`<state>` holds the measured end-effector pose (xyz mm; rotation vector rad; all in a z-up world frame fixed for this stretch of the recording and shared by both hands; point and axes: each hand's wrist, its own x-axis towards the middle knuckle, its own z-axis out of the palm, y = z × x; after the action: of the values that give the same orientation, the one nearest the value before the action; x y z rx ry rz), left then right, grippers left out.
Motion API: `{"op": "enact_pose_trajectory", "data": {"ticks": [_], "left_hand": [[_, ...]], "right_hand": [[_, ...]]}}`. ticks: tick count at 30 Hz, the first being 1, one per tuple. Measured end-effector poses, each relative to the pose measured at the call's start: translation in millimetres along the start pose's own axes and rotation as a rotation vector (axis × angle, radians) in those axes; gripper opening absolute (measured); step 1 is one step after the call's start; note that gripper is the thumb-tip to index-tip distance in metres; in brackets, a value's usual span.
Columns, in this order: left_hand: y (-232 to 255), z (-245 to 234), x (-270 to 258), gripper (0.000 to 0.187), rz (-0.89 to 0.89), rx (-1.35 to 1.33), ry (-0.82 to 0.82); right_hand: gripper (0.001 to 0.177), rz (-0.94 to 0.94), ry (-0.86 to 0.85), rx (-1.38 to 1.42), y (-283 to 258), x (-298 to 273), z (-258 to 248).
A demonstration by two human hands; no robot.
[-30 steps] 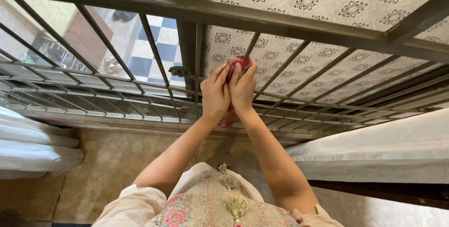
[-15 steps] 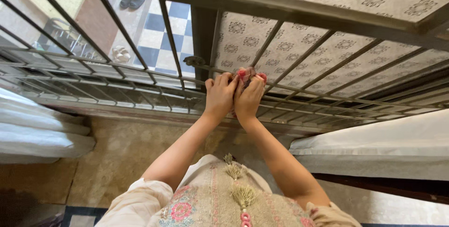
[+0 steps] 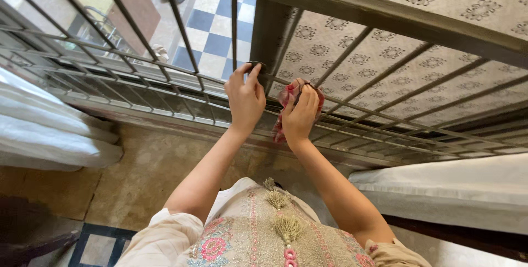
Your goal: The person wipes a metal window grill using a striped cloth, moving the cloth along the vertical and horizontal bars to clean them.
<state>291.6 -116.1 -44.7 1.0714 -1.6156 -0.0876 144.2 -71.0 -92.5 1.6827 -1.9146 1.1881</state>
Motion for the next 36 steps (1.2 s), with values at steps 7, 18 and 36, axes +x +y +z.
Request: {"op": "enact_pose_trajectory", "data": {"ticks": [7,18,36], "left_hand": [[-24,-6,0,0.043,-0.028,-0.178,-0.098],[-40,-32,13,0.037,-0.084,-0.210,0.041],[-7,-10,-5,0.025,-0.065,-0.310,-0.044]], "right_hand": [[0.036,-0.130,0.001,0.142,-56,9,19],[0.050,-0.251,-0.012,0.140,-77,35,53],[0.060,-0.041,0.048,0.375,-38,20,-14]]}}
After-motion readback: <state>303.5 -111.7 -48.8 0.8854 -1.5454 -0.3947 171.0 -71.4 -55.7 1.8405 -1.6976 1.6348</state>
